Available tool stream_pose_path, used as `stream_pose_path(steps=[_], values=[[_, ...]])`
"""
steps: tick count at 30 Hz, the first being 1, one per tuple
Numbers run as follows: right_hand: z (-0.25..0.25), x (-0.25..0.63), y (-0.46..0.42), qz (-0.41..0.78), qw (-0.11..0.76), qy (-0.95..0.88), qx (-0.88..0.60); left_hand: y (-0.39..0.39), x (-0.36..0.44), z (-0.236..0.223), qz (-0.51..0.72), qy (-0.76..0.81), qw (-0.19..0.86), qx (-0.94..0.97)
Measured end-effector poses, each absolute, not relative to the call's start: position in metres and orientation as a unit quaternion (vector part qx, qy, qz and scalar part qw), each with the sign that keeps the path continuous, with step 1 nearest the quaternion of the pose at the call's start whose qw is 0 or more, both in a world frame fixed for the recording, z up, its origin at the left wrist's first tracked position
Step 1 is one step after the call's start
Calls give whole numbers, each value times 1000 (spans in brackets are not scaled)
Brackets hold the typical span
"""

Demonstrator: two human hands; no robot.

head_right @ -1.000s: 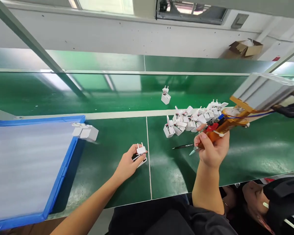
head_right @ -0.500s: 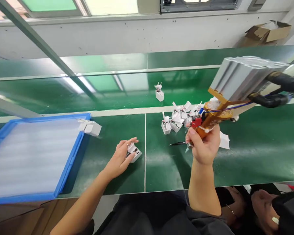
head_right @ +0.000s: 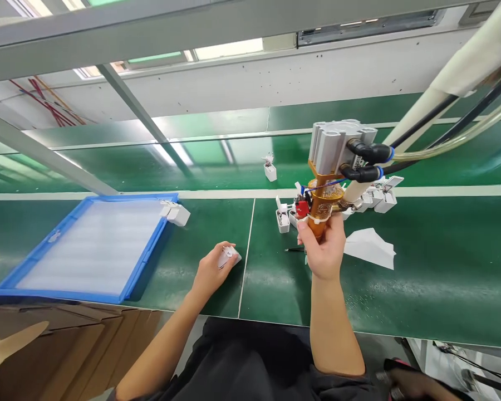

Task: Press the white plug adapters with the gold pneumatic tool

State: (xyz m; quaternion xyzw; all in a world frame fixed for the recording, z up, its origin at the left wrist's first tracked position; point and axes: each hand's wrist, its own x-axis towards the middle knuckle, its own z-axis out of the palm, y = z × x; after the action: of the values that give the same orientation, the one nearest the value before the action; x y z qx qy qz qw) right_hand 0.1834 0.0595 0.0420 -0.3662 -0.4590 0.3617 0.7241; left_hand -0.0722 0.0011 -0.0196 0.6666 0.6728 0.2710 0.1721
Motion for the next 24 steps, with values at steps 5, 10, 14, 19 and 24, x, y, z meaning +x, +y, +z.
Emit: stream_pose_path(steps=[5,10,14,19,24], values=[[42,185,59,365,726,-443,-380,-7,-67,-22,176,721,96,664],[44,187,57,365,734,-427,-380,1,-81,-14,256,684,312,607],[49,187,55,367,746,-394,-393,19,-112,-3,439,640,490,397],[57,186,52,363,760,-331,-426,44,-152,1,405,717,197,531],[50,190,51,341,746,-318,-475,70,-180,-15,276,739,-89,608]])
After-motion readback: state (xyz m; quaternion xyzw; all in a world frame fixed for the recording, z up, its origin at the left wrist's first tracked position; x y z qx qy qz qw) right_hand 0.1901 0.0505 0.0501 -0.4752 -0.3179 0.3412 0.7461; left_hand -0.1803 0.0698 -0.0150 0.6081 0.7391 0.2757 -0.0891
